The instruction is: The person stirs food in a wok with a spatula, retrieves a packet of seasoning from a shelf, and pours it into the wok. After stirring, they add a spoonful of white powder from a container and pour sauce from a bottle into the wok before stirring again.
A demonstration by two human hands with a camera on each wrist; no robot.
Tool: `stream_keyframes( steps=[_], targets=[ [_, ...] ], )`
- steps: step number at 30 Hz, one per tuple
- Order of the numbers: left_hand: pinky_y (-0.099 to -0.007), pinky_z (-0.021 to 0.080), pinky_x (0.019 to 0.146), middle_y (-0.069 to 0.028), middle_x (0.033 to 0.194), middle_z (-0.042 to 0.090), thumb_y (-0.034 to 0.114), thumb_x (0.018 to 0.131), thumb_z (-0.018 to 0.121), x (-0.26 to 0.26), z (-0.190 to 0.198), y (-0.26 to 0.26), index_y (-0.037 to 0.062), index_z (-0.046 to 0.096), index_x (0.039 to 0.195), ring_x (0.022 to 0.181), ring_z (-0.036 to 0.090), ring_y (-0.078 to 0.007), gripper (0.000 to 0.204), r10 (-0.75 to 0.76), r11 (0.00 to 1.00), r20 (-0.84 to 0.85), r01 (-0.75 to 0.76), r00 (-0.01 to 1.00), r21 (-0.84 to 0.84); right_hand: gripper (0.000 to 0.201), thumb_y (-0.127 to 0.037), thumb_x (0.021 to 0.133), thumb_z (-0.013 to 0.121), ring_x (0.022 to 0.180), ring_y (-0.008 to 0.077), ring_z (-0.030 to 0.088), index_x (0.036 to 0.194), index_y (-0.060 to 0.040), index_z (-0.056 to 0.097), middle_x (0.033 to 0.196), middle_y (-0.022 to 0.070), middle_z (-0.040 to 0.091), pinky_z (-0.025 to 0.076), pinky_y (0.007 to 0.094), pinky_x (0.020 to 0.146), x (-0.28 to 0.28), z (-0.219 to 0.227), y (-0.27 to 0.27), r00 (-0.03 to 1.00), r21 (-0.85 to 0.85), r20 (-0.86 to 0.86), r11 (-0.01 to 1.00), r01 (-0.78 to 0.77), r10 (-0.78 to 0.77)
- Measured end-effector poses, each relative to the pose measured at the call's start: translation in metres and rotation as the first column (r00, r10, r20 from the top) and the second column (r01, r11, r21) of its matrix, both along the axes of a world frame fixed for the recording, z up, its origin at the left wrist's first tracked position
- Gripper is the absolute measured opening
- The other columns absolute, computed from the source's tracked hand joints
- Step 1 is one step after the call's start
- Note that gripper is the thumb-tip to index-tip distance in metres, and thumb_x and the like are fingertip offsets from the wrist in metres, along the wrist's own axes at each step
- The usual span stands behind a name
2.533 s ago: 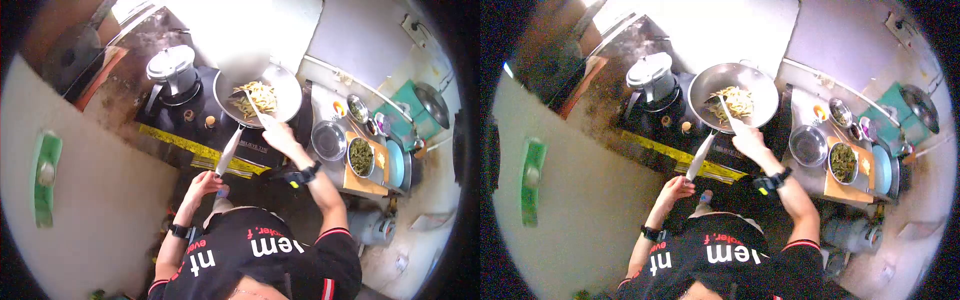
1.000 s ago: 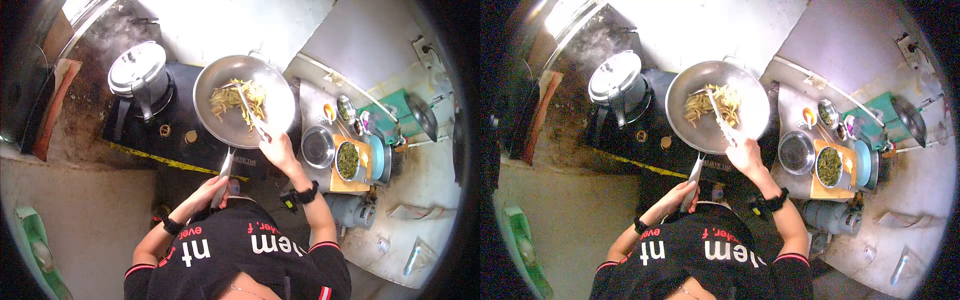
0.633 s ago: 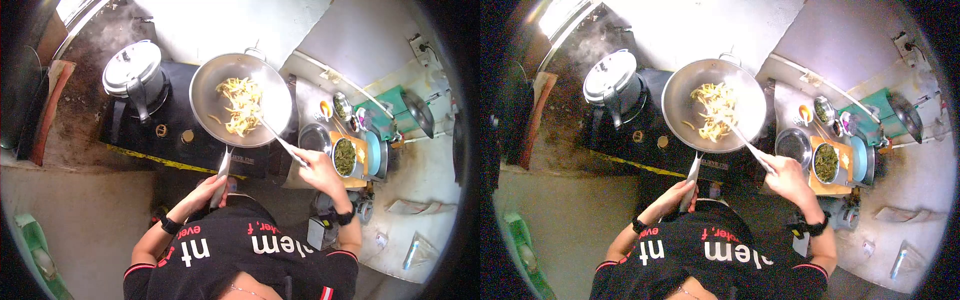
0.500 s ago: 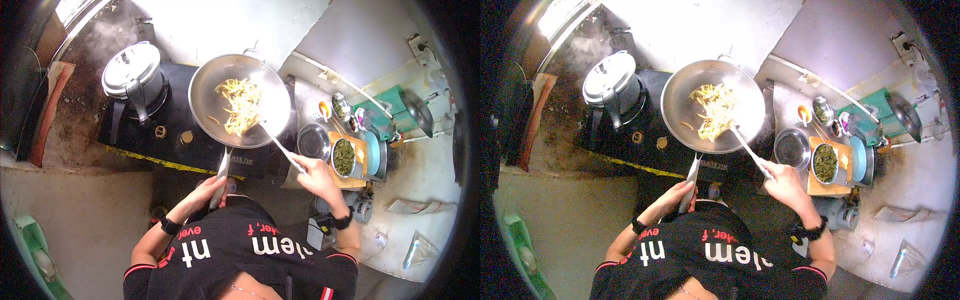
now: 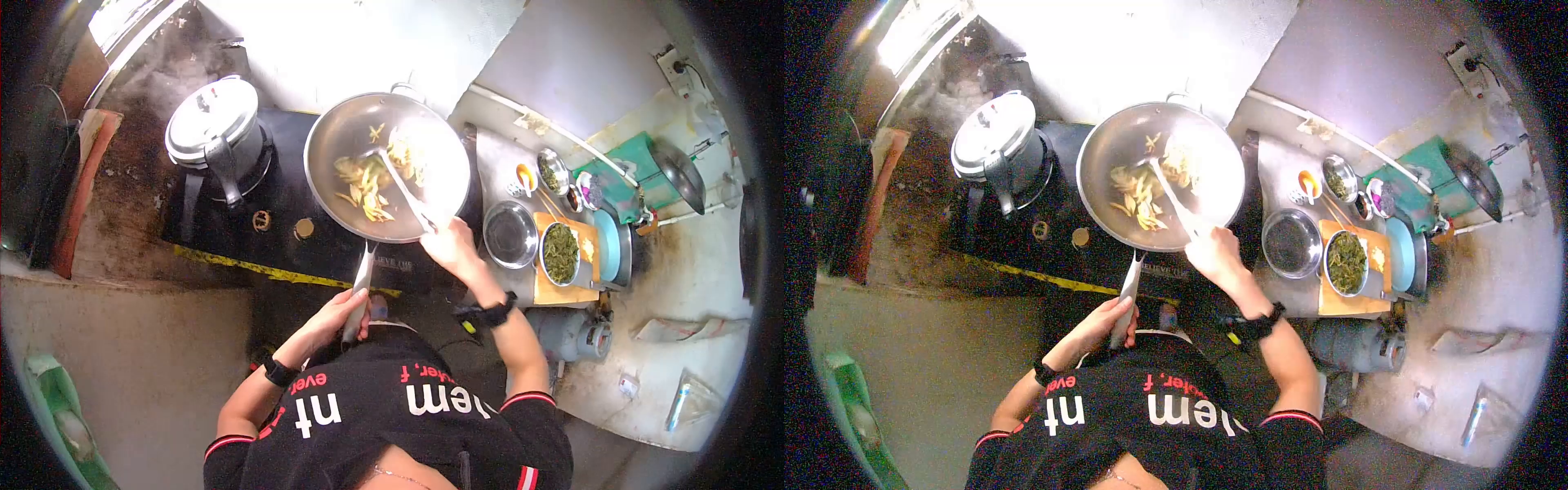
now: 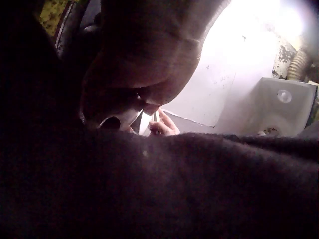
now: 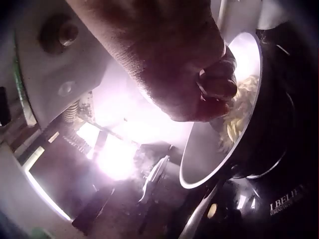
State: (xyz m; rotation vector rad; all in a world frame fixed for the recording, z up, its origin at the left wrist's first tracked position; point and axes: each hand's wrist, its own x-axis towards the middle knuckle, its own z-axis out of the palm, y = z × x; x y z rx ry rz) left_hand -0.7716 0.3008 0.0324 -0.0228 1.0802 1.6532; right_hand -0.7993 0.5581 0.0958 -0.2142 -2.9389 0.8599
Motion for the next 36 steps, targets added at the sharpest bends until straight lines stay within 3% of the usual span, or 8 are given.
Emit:
stream_keyframes(
  steps=[5, 7, 12, 16, 21, 28, 32, 36],
  targets=[
    [-0.0298, 0.047, 0.050, -0.0056, 0.064, 0.053, 0.039, 0.094, 0.042, -0.003, 0.005, 0.001, 0.0052, 0.047, 0.092, 0.052, 0.055, -0.0184, 0.034, -0.028, 1.000, 0.000, 0.028, 1.000, -0.008, 0.051, -0.011, 0.063, 0.054, 0.057, 0.0208, 0.057, 0.113, -0.0100, 0.059, 0.072, 0.0161, 0.060, 0.045, 0.0313, 0.058, 0.054, 0.097, 0.026, 0.983, -0.068, 0.176, 0.997, -0.038, 0.050],
    [-0.0297, 0.047, 0.050, -0.0055, 0.064, 0.053, 0.038, 0.094, 0.041, -0.004, 0.007, 0.001, 0.0052, 0.047, 0.092, 0.052, 0.056, -0.0182, 0.034, -0.021, 0.999, -0.002, 0.021, 1.000, -0.046, 0.053, -0.008, 0.062, 0.051, 0.058, 0.0210, 0.057, 0.114, -0.0106, 0.059, 0.069, 0.0152, 0.059, 0.044, 0.0302, 0.058, 0.063, 0.123, 0.034, 0.954, 0.090, 0.296, 0.993, -0.075, 0.045],
    [-0.0292, 0.047, 0.049, -0.0053, 0.064, 0.054, 0.038, 0.094, 0.042, -0.003, 0.006, 0.001, 0.0052, 0.048, 0.091, 0.052, 0.056, -0.0182, 0.034, -0.010, 1.000, 0.005, 0.010, 1.000, -0.024, 0.051, -0.008, 0.067, 0.049, 0.078, 0.0382, 0.060, 0.116, -0.0211, 0.057, 0.082, 0.0190, 0.062, 0.048, 0.0466, 0.072, 0.037, 0.055, 0.053, 0.984, 0.221, 0.178, 0.975, -0.040, 0.000],
    [-0.0292, 0.047, 0.049, -0.0053, 0.064, 0.054, 0.038, 0.094, 0.042, -0.002, 0.007, 0.000, 0.0053, 0.048, 0.092, 0.053, 0.056, -0.0184, 0.034, -0.010, 0.999, -0.012, 0.009, 1.000, -0.047, 0.036, -0.013, 0.072, 0.052, 0.079, 0.0391, 0.059, 0.108, -0.0139, 0.060, 0.081, 0.0201, 0.061, 0.048, 0.0468, 0.070, -0.007, 0.032, 0.043, 0.998, 0.190, 0.047, 0.981, 0.035, -0.045],
    [-0.0297, 0.047, 0.049, -0.0057, 0.064, 0.054, 0.038, 0.094, 0.042, -0.001, 0.006, 0.000, 0.0048, 0.047, 0.092, 0.052, 0.056, -0.0187, 0.034, 0.002, 0.999, 0.021, -0.002, 1.000, -0.041, 0.023, -0.019, 0.083, 0.054, 0.070, 0.0309, 0.062, 0.096, -0.0010, 0.059, 0.078, 0.0201, 0.061, 0.048, 0.0380, 0.065, -0.030, -0.025, 0.023, 0.979, -0.165, -0.180, 0.984, 0.061, -0.091],
    [-0.0304, 0.047, 0.050, -0.0060, 0.064, 0.053, 0.038, 0.094, 0.042, -0.003, 0.004, -0.001, 0.0044, 0.047, 0.093, 0.052, 0.056, -0.0189, 0.034, -0.010, 1.000, 0.023, 0.010, 1.000, -0.004, 0.051, -0.006, 0.068, 0.057, 0.068, 0.0092, 0.055, 0.119, -0.0048, 0.054, 0.091, 0.0104, 0.066, 0.046, 0.0249, 0.064, 0.058, 0.055, 0.023, 0.993, -0.420, 0.090, 0.907, -0.028, 0.072],
    [-0.0300, 0.047, 0.051, -0.0061, 0.064, 0.053, 0.039, 0.094, 0.042, -0.004, 0.001, -0.001, 0.0043, 0.047, 0.093, 0.053, 0.056, -0.0187, 0.035, -0.027, 1.000, 0.022, 0.027, 0.999, -0.003, 0.052, -0.007, 0.067, 0.052, 0.063, 0.0101, 0.052, 0.119, -0.0064, 0.055, 0.082, 0.0106, 0.064, 0.044, 0.0257, 0.059, 0.086, 0.118, 0.022, 0.950, -0.210, 0.305, 0.978, -0.006, 0.071],
    [-0.0300, 0.047, 0.051, -0.0060, 0.064, 0.053, 0.039, 0.094, 0.041, -0.004, 0.007, -0.001, 0.0044, 0.047, 0.093, 0.053, 0.056, -0.0184, 0.035, -0.027, 1.000, 0.011, 0.027, 1.000, 0.007, 0.052, -0.008, 0.068, 0.052, 0.062, 0.0221, 0.059, 0.119, -0.0093, 0.054, 0.073, 0.0153, 0.061, 0.047, 0.0336, 0.061, 0.074, 0.073, 0.005, 0.961, -0.178, 0.268, 0.984, -0.018, 0.066]
  ],
)
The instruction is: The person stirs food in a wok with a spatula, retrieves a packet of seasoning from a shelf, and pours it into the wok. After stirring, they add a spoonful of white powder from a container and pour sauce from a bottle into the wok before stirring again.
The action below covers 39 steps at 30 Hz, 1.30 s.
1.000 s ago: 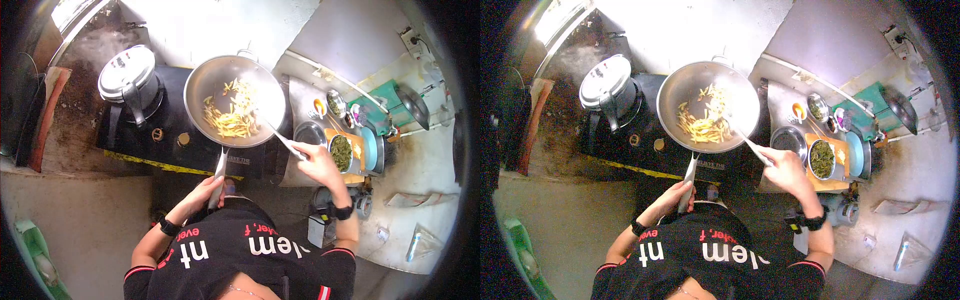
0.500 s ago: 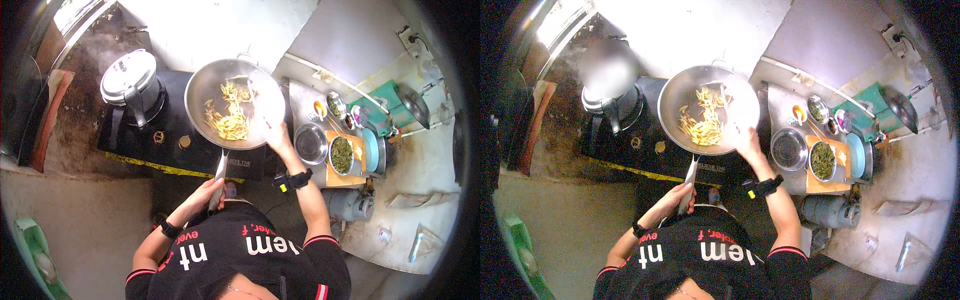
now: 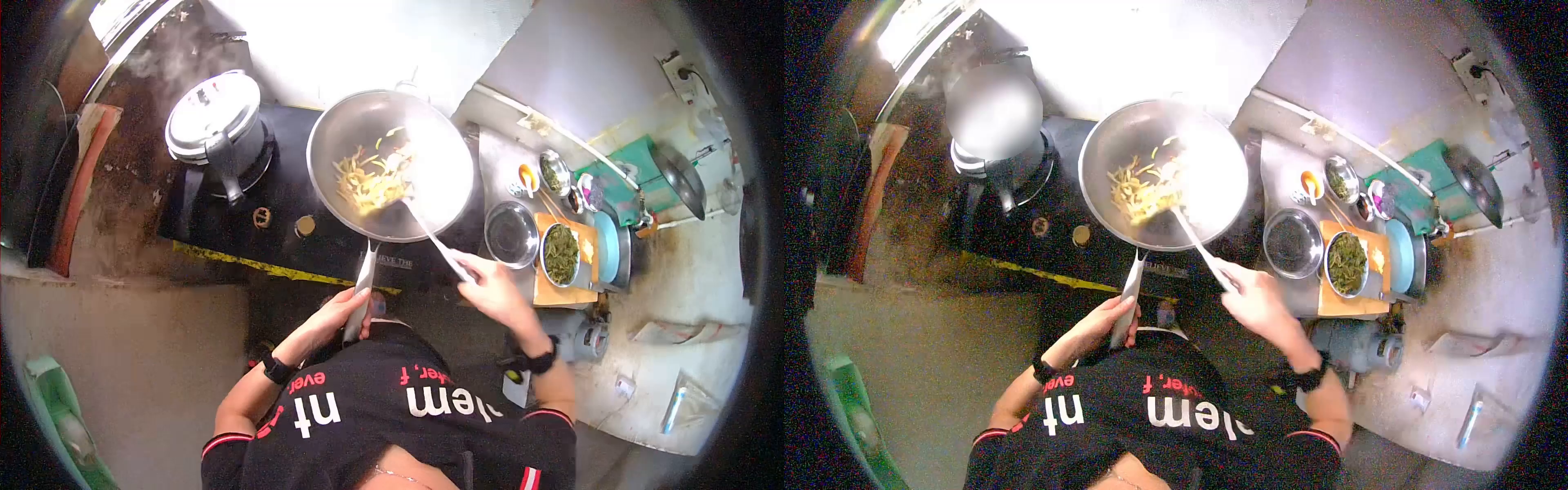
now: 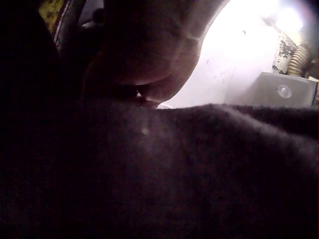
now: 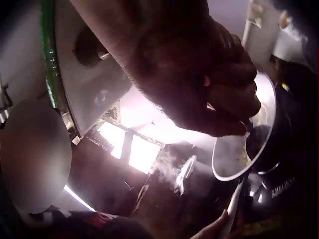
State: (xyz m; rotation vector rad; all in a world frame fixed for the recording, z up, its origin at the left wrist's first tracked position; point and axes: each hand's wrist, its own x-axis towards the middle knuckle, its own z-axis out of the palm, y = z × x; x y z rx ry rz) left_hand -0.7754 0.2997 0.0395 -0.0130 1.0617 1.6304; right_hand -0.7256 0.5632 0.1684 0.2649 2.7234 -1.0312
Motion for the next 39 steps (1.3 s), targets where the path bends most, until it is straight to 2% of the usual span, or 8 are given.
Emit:
stream_keyframes(
  steps=[5, 14, 19, 23, 28, 32, 34, 39],
  targets=[
    [-0.0298, 0.047, 0.051, -0.0059, 0.064, 0.053, 0.039, 0.094, 0.041, 0.001, 0.004, 0.000, 0.0046, 0.046, 0.093, 0.053, 0.056, -0.0183, 0.035, 0.017, 0.999, 0.018, -0.017, 1.000, -0.041, 0.049, -0.010, 0.069, 0.052, 0.068, 0.0333, 0.061, 0.118, -0.0128, 0.055, 0.076, 0.0189, 0.061, 0.048, 0.0392, 0.064, -0.057, -0.060, -0.019, 0.958, 0.052, -0.273, 0.992, 0.111, -0.093],
    [-0.0305, 0.047, 0.051, -0.0060, 0.064, 0.053, 0.039, 0.094, 0.042, -0.002, 0.000, -0.001, 0.0048, 0.046, 0.094, 0.053, 0.056, -0.0186, 0.034, -0.004, 1.000, 0.007, 0.004, 1.000, -0.016, 0.050, -0.012, 0.065, 0.053, 0.069, 0.0309, 0.062, 0.115, -0.0128, 0.058, 0.079, 0.0196, 0.061, 0.048, 0.0367, 0.065, -0.066, -0.049, 0.002, 0.983, 0.174, -0.155, 0.982, -0.070, 0.098],
    [-0.0303, 0.048, 0.052, -0.0059, 0.064, 0.054, 0.039, 0.094, 0.042, -0.004, 0.000, 0.000, 0.0046, 0.047, 0.092, 0.054, 0.057, -0.0185, 0.035, -0.033, 0.999, 0.001, 0.033, 0.999, -0.020, 0.053, -0.001, 0.065, 0.052, 0.063, 0.0047, 0.044, 0.118, -0.0042, 0.057, 0.076, -0.0002, 0.058, 0.038, 0.0196, 0.056, -0.027, 0.047, 0.032, 0.994, -0.057, 0.028, 0.993, -0.101, 0.102],
    [-0.0302, 0.049, 0.052, -0.0061, 0.064, 0.055, 0.039, 0.094, 0.041, -0.005, -0.008, 0.000, 0.0046, 0.048, 0.092, 0.054, 0.057, -0.0184, 0.035, -0.039, 0.999, -0.005, 0.039, 0.999, -0.017, 0.052, 0.000, 0.065, 0.058, 0.065, 0.0032, 0.049, 0.117, -0.0054, 0.058, 0.079, -0.0029, 0.059, 0.042, 0.0199, 0.059, -0.025, 0.061, 0.027, 0.944, -0.250, 0.327, 0.968, 0.034, 0.051],
    [-0.0288, 0.047, 0.052, -0.0062, 0.064, 0.055, 0.039, 0.094, 0.042, -0.004, -0.004, 0.000, 0.0054, 0.048, 0.092, 0.054, 0.057, -0.0181, 0.034, -0.017, 1.000, -0.005, 0.017, 1.000, 0.014, 0.051, -0.001, 0.069, 0.061, 0.047, 0.0018, 0.038, 0.119, -0.0067, 0.056, 0.067, -0.0048, 0.050, 0.032, 0.0185, 0.040, -0.058, -0.024, -0.009, 0.988, -0.535, 0.155, 0.840, 0.094, -0.012],
    [-0.0281, 0.046, 0.052, -0.0061, 0.064, 0.055, 0.039, 0.094, 0.042, -0.003, -0.002, 0.000, 0.0056, 0.048, 0.092, 0.054, 0.056, -0.0179, 0.034, -0.014, 1.000, -0.004, 0.014, 1.000, 0.008, 0.043, -0.005, 0.071, 0.061, 0.056, 0.0155, 0.056, 0.113, -0.0066, 0.058, 0.073, 0.0046, 0.062, 0.046, 0.0291, 0.052, -0.102, -0.055, -0.022, 0.987, -0.445, -0.147, 0.896, -0.003, -0.070],
    [-0.0280, 0.046, 0.052, -0.0061, 0.064, 0.055, 0.039, 0.094, 0.042, -0.003, -0.002, -0.001, 0.0054, 0.047, 0.093, 0.055, 0.056, -0.0178, 0.035, -0.018, 1.000, 0.000, 0.018, 1.000, 0.005, 0.038, -0.012, 0.072, 0.058, 0.067, 0.0288, 0.063, 0.110, -0.0085, 0.060, 0.080, 0.0162, 0.065, 0.051, 0.0367, 0.063, -0.115, -0.047, -0.022, 0.963, 0.067, -0.265, 0.997, -0.040, 0.057],
    [-0.0285, 0.047, 0.053, -0.0060, 0.066, 0.055, 0.040, 0.094, 0.041, -0.003, -0.002, -0.002, 0.0049, 0.047, 0.093, 0.056, 0.057, -0.0176, 0.036, -0.020, 1.000, -0.011, 0.020, 1.000, 0.001, 0.046, -0.016, 0.067, 0.057, 0.062, 0.0235, 0.058, 0.111, -0.0072, 0.059, 0.078, 0.0184, 0.062, 0.047, 0.0307, 0.061, -0.087, -0.064, 0.016, 0.965, 0.291, -0.247, 0.957, -0.009, 0.085]
  ],
)
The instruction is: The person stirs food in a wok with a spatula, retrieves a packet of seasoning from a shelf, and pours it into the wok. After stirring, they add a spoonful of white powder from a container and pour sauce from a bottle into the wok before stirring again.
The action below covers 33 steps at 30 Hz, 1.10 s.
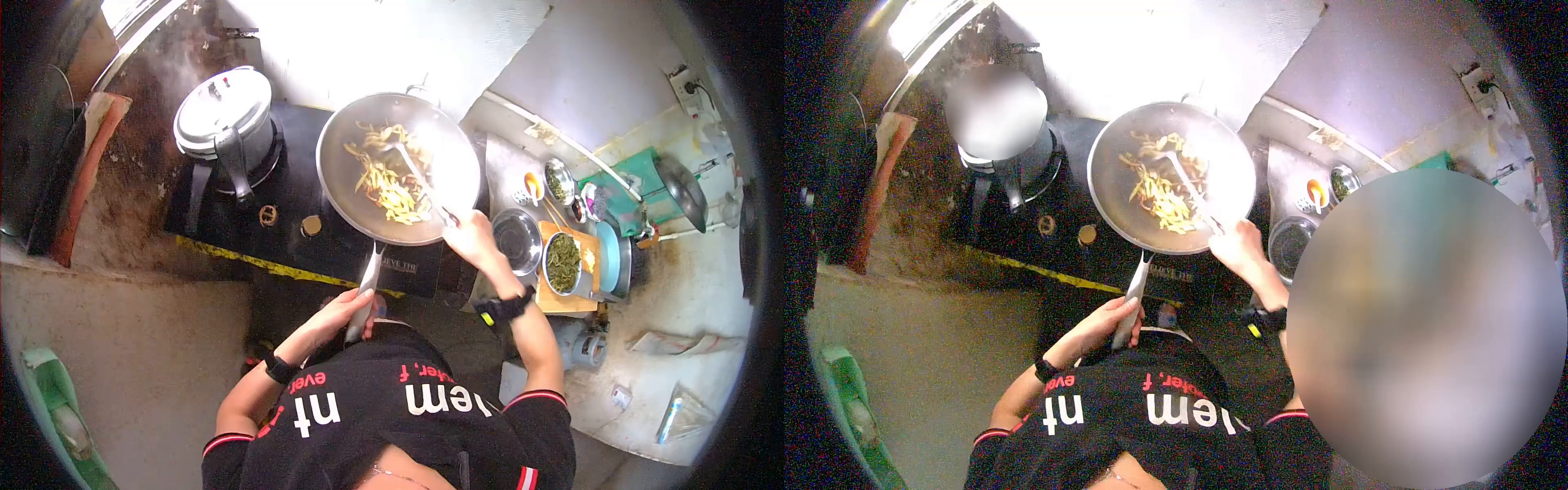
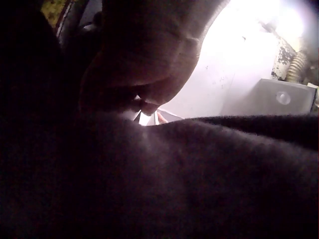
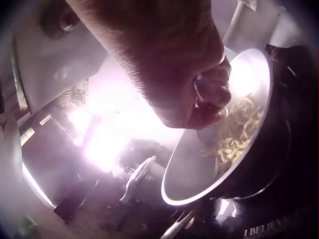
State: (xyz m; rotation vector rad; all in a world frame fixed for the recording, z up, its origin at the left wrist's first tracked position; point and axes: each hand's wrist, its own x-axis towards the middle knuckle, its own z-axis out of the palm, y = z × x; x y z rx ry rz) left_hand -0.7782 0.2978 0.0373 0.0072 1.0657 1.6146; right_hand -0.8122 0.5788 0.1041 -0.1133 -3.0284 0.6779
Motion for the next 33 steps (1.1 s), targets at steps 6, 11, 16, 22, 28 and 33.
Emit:
stream_keyframes(
  steps=[6, 11, 16, 22, 28, 33],
  targets=[
    [-0.0295, 0.048, 0.056, -0.0061, 0.068, 0.056, 0.040, 0.095, 0.038, -0.003, -0.001, 0.001, 0.0038, 0.048, 0.096, 0.058, 0.057, -0.0177, 0.038, 0.002, 1.000, -0.016, -0.002, 1.000, 0.013, 0.053, 0.003, 0.065, 0.051, 0.083, 0.0065, 0.052, 0.118, 0.0005, 0.055, 0.097, 0.0028, 0.061, 0.043, 0.0204, 0.073, 0.073, 0.102, 0.028, 0.935, -0.383, 0.353, 0.916, 0.116, 0.029],
    [-0.0287, 0.048, 0.059, -0.0070, 0.070, 0.057, 0.045, 0.096, 0.031, -0.011, -0.002, 0.003, 0.0034, 0.048, 0.100, 0.061, 0.057, -0.0173, 0.045, 0.033, 0.999, -0.043, -0.032, 0.999, 0.020, 0.050, -0.006, 0.064, 0.052, 0.069, 0.0129, 0.058, 0.114, -0.0066, 0.058, 0.082, 0.0110, 0.064, 0.045, 0.0256, 0.063, 0.079, 0.095, 0.006, 0.945, -0.303, 0.327, 0.949, 0.087, 0.018],
    [-0.0288, 0.048, 0.059, -0.0076, 0.071, 0.057, 0.045, 0.096, 0.030, -0.012, 0.000, 0.004, 0.0033, 0.048, 0.100, 0.062, 0.057, -0.0175, 0.046, 0.013, 1.000, -0.138, -0.011, 0.990, 0.016, 0.047, -0.005, 0.065, 0.054, 0.063, 0.0087, 0.049, 0.112, -0.0003, 0.057, 0.077, 0.0078, 0.061, 0.043, 0.0250, 0.059, 0.037, 0.041, -0.010, 0.992, -0.301, 0.098, 0.948, 0.104, -0.078],
    [-0.0291, 0.048, 0.060, -0.0082, 0.073, 0.057, 0.044, 0.096, 0.030, -0.010, -0.002, 0.004, 0.0034, 0.047, 0.101, 0.063, 0.057, -0.0179, 0.044, 0.005, 1.000, -0.074, -0.005, 0.997, 0.008, 0.032, -0.015, 0.067, 0.057, 0.063, 0.0340, 0.060, 0.097, -0.0068, 0.061, 0.070, 0.0187, 0.060, 0.047, 0.0388, 0.058, -0.029, -0.023, -0.016, 1.000, -0.182, -0.004, 0.983, 0.023, -0.024],
    [-0.0292, 0.048, 0.060, -0.0077, 0.073, 0.056, 0.043, 0.096, 0.030, -0.011, -0.002, 0.004, 0.0038, 0.048, 0.101, 0.063, 0.057, -0.0175, 0.043, 0.007, 1.000, -0.058, -0.006, 0.998, 0.014, 0.049, -0.011, 0.063, 0.054, 0.065, 0.0268, 0.062, 0.112, -0.0135, 0.060, 0.077, 0.0173, 0.061, 0.048, 0.0340, 0.062, 0.048, 0.048, 0.013, 0.992, -0.279, 0.089, 0.958, -0.058, 0.086],
    [-0.0293, 0.048, 0.060, -0.0071, 0.074, 0.056, 0.042, 0.096, 0.032, -0.011, 0.004, 0.003, 0.0037, 0.048, 0.101, 0.063, 0.058, -0.0173, 0.042, 0.002, 1.000, -0.104, 0.000, 0.995, 0.022, 0.050, -0.009, 0.062, 0.051, 0.063, 0.0243, 0.061, 0.111, -0.0128, 0.061, 0.074, 0.0175, 0.061, 0.047, 0.0332, 0.062, 0.084, 0.133, 0.012, 0.935, -0.114, 0.354, 0.991, 0.077, -0.032]
  ],
)
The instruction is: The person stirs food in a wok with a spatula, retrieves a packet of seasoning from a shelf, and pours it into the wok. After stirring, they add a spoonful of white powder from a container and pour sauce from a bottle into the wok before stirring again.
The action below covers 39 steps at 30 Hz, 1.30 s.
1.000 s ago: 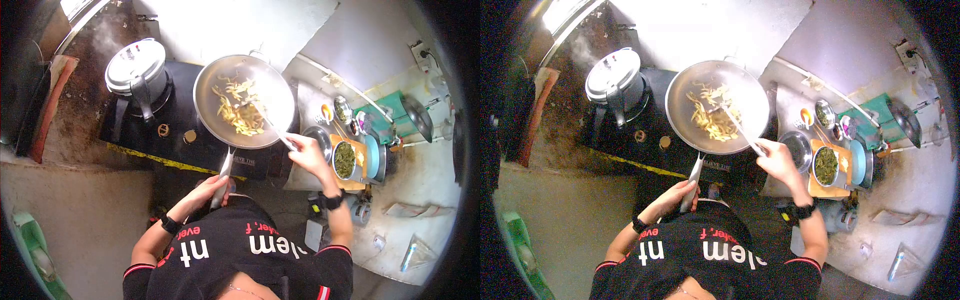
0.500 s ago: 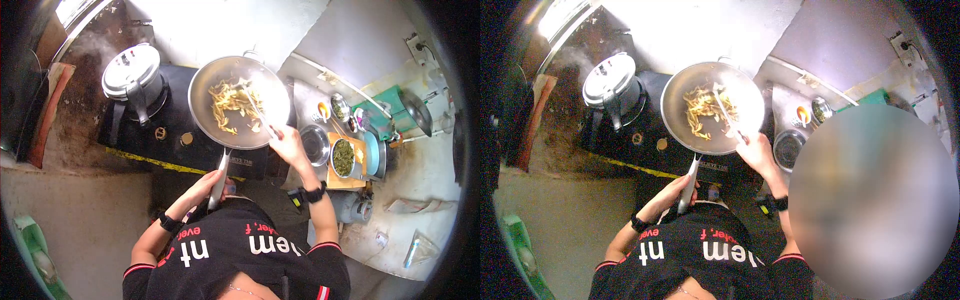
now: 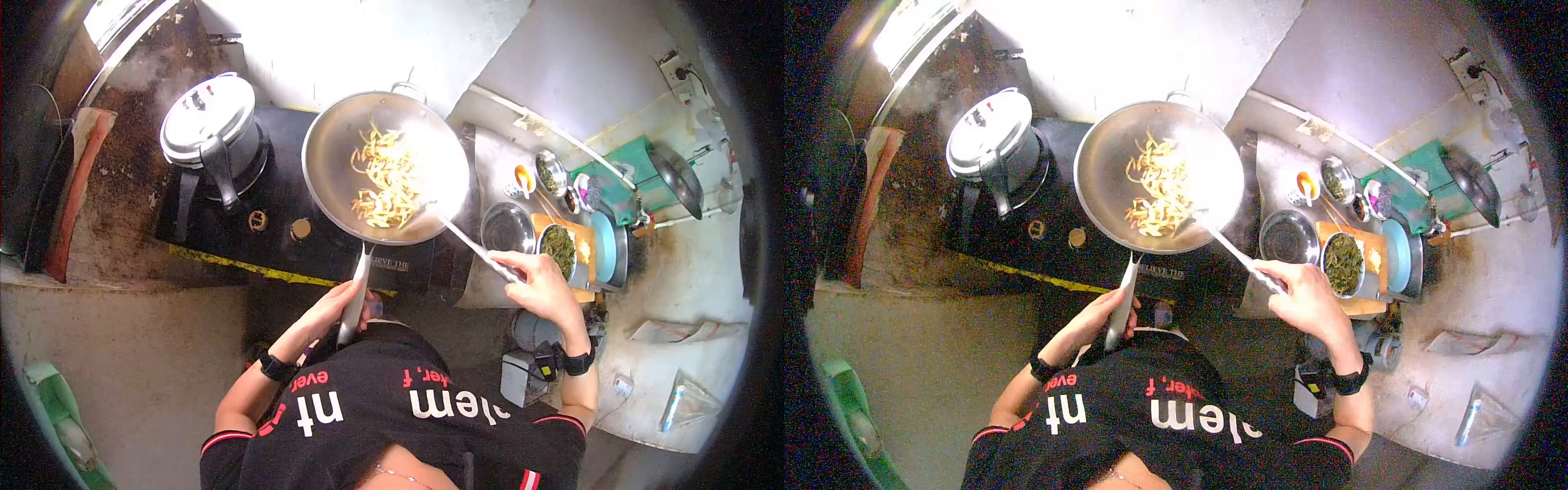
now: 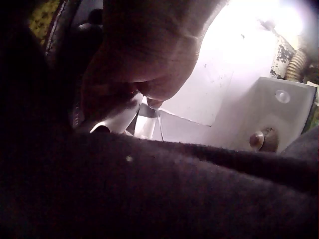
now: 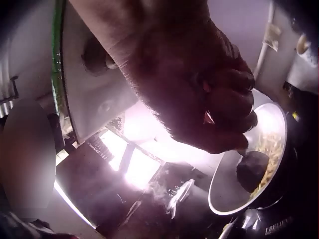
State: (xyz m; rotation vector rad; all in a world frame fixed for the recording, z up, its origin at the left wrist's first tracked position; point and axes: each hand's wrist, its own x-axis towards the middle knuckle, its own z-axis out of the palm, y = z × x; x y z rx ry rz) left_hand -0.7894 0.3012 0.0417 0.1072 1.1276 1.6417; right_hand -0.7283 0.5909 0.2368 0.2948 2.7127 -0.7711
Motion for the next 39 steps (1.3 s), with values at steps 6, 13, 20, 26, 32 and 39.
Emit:
stream_keyframes(
  steps=[6, 13, 20, 26, 32, 39],
  targets=[
    [-0.0295, 0.049, 0.061, -0.0068, 0.073, 0.056, 0.043, 0.096, 0.033, 0.001, -0.006, -0.001, 0.0034, 0.047, 0.102, 0.063, 0.058, -0.0175, 0.043, -0.001, 1.000, 0.016, 0.001, 1.000, 0.004, 0.052, -0.009, 0.062, 0.052, 0.065, 0.0262, 0.061, 0.114, -0.0109, 0.059, 0.074, 0.0167, 0.062, 0.048, 0.0332, 0.064, -0.031, -0.095, 0.022, 0.957, 0.167, -0.287, 0.986, -0.002, 0.050],
    [-0.0300, 0.049, 0.060, -0.0071, 0.073, 0.056, 0.043, 0.096, 0.032, 0.002, -0.009, -0.001, 0.0032, 0.046, 0.101, 0.062, 0.058, -0.0182, 0.042, -0.002, 1.000, 0.039, 0.001, 0.999, 0.014, 0.033, -0.014, 0.073, 0.057, 0.073, 0.0309, 0.063, 0.105, -0.0055, 0.060, 0.083, 0.0199, 0.063, 0.049, 0.0378, 0.066, -0.092, -0.165, 0.003, 0.772, -0.183, -0.598, 0.975, 0.129, -0.215],
    [-0.0302, 0.049, 0.060, -0.0072, 0.073, 0.056, 0.044, 0.096, 0.032, 0.001, -0.010, -0.002, 0.0033, 0.046, 0.101, 0.063, 0.058, -0.0185, 0.043, -0.033, 0.999, 0.028, 0.033, 0.999, 0.013, 0.038, -0.013, 0.068, 0.057, 0.066, 0.0286, 0.061, 0.105, -0.0046, 0.060, 0.073, 0.0183, 0.061, 0.049, 0.0348, 0.064, -0.068, -0.110, -0.010, 0.977, -0.367, -0.170, 0.929, 0.056, -0.126],
    [-0.0300, 0.049, 0.060, -0.0071, 0.072, 0.055, 0.044, 0.096, 0.032, -0.001, -0.006, -0.002, 0.0033, 0.046, 0.101, 0.063, 0.058, -0.0186, 0.043, -0.035, 0.999, 0.034, 0.035, 0.999, 0.001, 0.043, -0.013, 0.071, 0.053, 0.066, 0.0350, 0.062, 0.114, -0.0123, 0.056, 0.074, 0.0202, 0.062, 0.049, 0.0459, 0.060, -0.133, -0.141, -0.041, 0.889, 0.102, -0.458, 0.992, 0.070, -0.016],
    [-0.0299, 0.049, 0.060, -0.0074, 0.072, 0.055, 0.043, 0.096, 0.032, 0.000, -0.007, -0.001, 0.0031, 0.046, 0.100, 0.062, 0.058, -0.0187, 0.042, -0.028, 0.999, 0.052, 0.027, 0.998, 0.019, 0.044, -0.007, 0.074, 0.050, 0.071, 0.0319, 0.063, 0.118, -0.0094, 0.055, 0.082, 0.0197, 0.063, 0.050, 0.0402, 0.064, -0.087, -0.152, -0.058, 0.901, 0.077, -0.433, 0.995, 0.069, -0.029],
    [-0.0302, 0.048, 0.059, -0.0076, 0.072, 0.055, 0.042, 0.096, 0.033, 0.000, -0.007, -0.002, 0.0029, 0.047, 0.100, 0.062, 0.057, -0.0189, 0.041, -0.032, 0.999, 0.031, 0.031, 0.999, 0.034, 0.050, -0.009, 0.064, 0.054, 0.058, 0.0169, 0.056, 0.113, -0.0097, 0.060, 0.075, 0.0141, 0.063, 0.046, 0.0295, 0.059, -0.002, -0.032, -0.017, 0.993, -0.157, -0.102, 0.986, 0.047, -0.063]
  ],
)
